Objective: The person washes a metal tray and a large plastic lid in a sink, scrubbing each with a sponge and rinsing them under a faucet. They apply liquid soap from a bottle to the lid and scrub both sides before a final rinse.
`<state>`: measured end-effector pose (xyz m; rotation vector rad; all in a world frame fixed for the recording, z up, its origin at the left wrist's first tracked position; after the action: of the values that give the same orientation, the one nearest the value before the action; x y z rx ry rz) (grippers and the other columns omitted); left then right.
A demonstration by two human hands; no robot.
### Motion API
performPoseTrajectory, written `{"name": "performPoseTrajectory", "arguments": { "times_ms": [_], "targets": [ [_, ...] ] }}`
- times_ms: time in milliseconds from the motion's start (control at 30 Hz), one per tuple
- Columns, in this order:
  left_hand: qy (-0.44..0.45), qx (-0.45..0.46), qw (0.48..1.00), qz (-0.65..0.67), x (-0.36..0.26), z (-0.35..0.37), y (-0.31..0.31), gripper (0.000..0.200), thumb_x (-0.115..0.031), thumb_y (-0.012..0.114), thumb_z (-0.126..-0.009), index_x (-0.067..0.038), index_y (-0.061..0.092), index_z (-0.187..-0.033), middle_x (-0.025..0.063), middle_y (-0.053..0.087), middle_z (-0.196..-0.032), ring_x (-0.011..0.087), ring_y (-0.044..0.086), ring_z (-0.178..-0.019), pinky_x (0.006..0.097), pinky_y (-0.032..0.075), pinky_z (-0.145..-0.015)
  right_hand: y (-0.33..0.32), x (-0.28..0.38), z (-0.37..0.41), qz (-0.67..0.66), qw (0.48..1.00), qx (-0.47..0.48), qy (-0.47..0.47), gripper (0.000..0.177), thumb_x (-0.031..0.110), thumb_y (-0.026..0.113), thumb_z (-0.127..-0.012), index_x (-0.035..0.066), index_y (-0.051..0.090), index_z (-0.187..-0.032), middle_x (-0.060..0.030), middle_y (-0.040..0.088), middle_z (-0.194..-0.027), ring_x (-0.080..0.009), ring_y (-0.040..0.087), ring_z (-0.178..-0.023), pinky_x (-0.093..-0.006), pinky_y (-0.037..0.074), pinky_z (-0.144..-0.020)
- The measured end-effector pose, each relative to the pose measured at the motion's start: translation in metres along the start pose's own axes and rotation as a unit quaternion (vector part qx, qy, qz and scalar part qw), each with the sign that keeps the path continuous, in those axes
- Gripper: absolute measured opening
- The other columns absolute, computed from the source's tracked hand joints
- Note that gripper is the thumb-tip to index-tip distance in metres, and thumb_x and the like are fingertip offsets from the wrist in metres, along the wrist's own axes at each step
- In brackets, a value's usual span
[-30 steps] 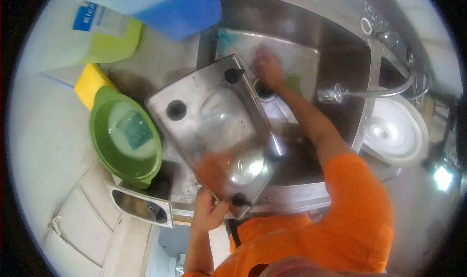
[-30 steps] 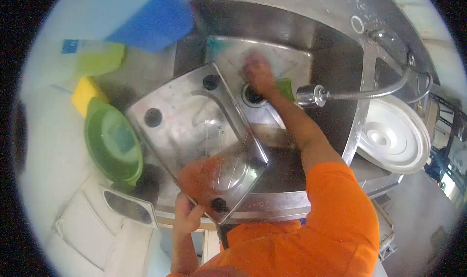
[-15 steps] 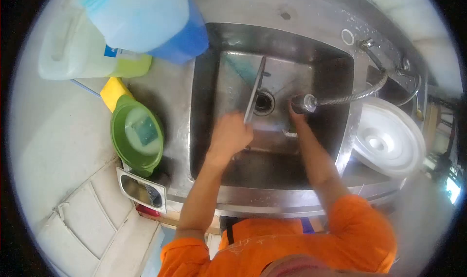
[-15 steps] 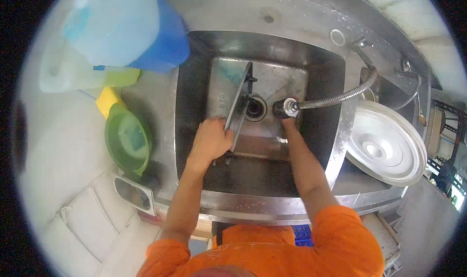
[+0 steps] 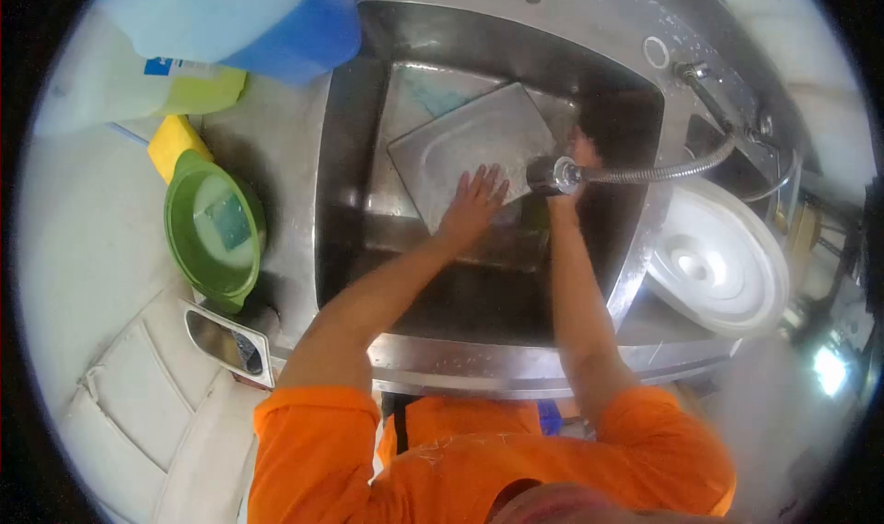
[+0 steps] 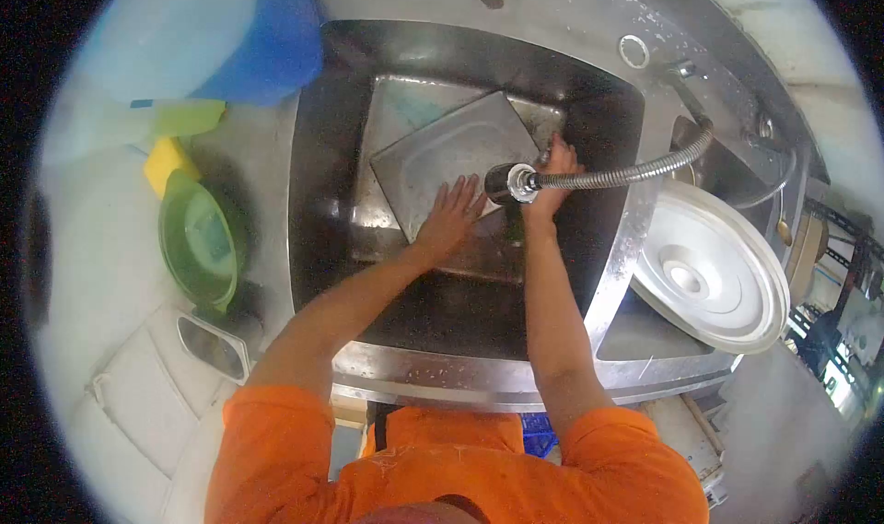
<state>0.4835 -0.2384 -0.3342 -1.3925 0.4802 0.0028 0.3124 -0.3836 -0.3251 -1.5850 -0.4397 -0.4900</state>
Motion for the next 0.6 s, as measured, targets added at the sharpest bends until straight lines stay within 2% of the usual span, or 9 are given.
{"name": "performPoseTrajectory", "arguments": {
  "times_ms": [33, 67, 167, 267, 333, 467, 533, 567, 600],
  "targets": [
    [0.016, 0.009, 1.000, -0.011, 0.004, -0.002, 0.002, 0.084, -0.033, 0.071, -0.080, -0.006, 0.035, -0.150, 0.0229, 0.019, -0.159, 0.0416, 0.025, -0.145, 0.0570, 0.020, -0.117, 0.014, -0.003, -0.003, 0.157, 0.987, 0.029, -0.034, 0.054, 0.013, 0.059, -0.087, 0.006, 0.049, -0.139, -0.0231, 0.052, -0.136, -0.0338, 0.049, -0.131, -0.0508, 0.037, -0.108],
    [0.013, 0.011, 1.000, -0.009, 0.011, -0.002, 0.005, 0.084, -0.033, 0.071, -0.080, -0.006, 0.035, -0.150, 0.0229, 0.019, -0.159, 0.0416, 0.025, -0.145, 0.0570, 0.020, -0.117, 0.026, 0.002, 0.009, 0.121, 0.982, -0.036, -0.142, 0.061, 0.018, 0.062, -0.085, 0.009, 0.046, -0.143, -0.0225, 0.047, -0.143, -0.0375, 0.045, -0.133, -0.0580, 0.034, -0.108],
    [0.054, 0.119, 0.991, -0.021, 0.030, -0.006, -0.006, 0.089, -0.041, 0.072, -0.078, -0.007, 0.033, -0.151, 0.0206, 0.017, -0.161, 0.0395, 0.018, -0.148, 0.0583, 0.014, -0.119, 0.049, 0.034, 0.022, 0.127, 0.980, 0.081, -0.132, 0.065, 0.026, 0.063, -0.086, 0.011, 0.042, -0.146, -0.0187, 0.042, -0.149, -0.0365, 0.039, -0.139, -0.0582, 0.029, -0.112],
    [-0.024, 0.139, 0.985, 0.103, 0.058, 0.000, 0.004, 0.082, -0.041, 0.064, -0.086, -0.005, 0.031, -0.152, 0.0185, 0.018, -0.161, 0.0354, 0.015, -0.150, 0.0583, 0.011, -0.119, 0.069, 0.051, 0.054, 0.161, 0.962, 0.087, -0.204, 0.069, 0.024, 0.064, -0.086, 0.002, 0.038, -0.147, -0.0269, 0.039, -0.149, -0.0440, 0.036, -0.138, -0.0549, 0.025, -0.115],
    [-0.194, -0.009, 0.981, 0.028, 0.079, 0.004, 0.011, 0.069, -0.037, 0.050, -0.096, -0.004, 0.028, -0.153, 0.0107, 0.020, -0.162, 0.0277, 0.012, -0.151, 0.0561, 0.008, -0.120, 0.082, 0.055, 0.065, 0.014, 0.914, 0.228, -0.336, 0.066, 0.022, 0.057, -0.091, 0.002, 0.034, -0.149, -0.0279, 0.029, -0.154, -0.0426, 0.027, -0.144, -0.0535, 0.018, -0.118],
    [-0.184, 0.029, 0.982, -0.009, 0.080, -0.001, 0.025, 0.066, -0.038, 0.045, -0.099, -0.004, 0.028, -0.153, 0.0116, 0.020, -0.162, 0.0287, 0.014, -0.151, 0.0545, 0.007, -0.121, 0.101, 0.044, 0.056, 0.067, 0.945, 0.173, -0.271, 0.062, 0.026, 0.054, -0.095, 0.003, 0.035, -0.149, -0.0204, 0.032, -0.155, -0.0375, 0.027, -0.145, -0.0527, 0.017, -0.119],
    [-0.154, -0.033, 0.987, -0.011, 0.082, -0.004, 0.030, 0.066, -0.036, 0.050, -0.096, 0.001, 0.034, -0.148, 0.0177, 0.027, -0.158, 0.0331, 0.018, -0.149, 0.0554, 0.009, -0.121, 0.118, 0.052, 0.075, 0.011, 0.973, 0.087, -0.215, 0.061, 0.027, 0.052, -0.096, 0.006, 0.034, -0.150, -0.0159, 0.032, -0.156, -0.0349, 0.027, -0.146, -0.0529, 0.016, -0.120],
    [-0.150, -0.036, 0.988, -0.008, 0.083, -0.004, 0.032, 0.066, -0.036, 0.050, -0.096, 0.001, 0.034, -0.148, 0.0177, 0.027, -0.158, 0.0331, 0.018, -0.149, 0.0554, 0.009, -0.121, 0.112, 0.050, 0.075, 0.016, 0.973, 0.083, -0.215, 0.061, 0.027, 0.052, -0.096, 0.006, 0.034, -0.150, -0.0159, 0.032, -0.156, -0.0349, 0.027, -0.146, -0.0529, 0.016, -0.120],
    [-0.141, -0.028, 0.990, -0.008, 0.085, -0.001, 0.033, 0.066, -0.035, 0.052, -0.096, 0.001, 0.035, -0.148, 0.0177, 0.027, -0.158, 0.0330, 0.019, -0.149, 0.0562, 0.009, -0.120, 0.103, 0.057, 0.079, 0.032, 0.946, 0.179, -0.267, 0.060, 0.026, 0.051, -0.097, 0.007, 0.033, -0.151, -0.0160, 0.035, -0.155, -0.0348, 0.028, -0.145, -0.0522, 0.017, -0.120]
  ]
}}
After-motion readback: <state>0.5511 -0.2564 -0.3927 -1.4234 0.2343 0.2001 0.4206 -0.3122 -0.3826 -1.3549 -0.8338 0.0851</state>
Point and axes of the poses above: each hand's wrist, its own z-axis away from the middle knuckle, its own y-axis out of the palm, x = y × z, the point moved 3 cm from there along -z, towards the middle knuckle
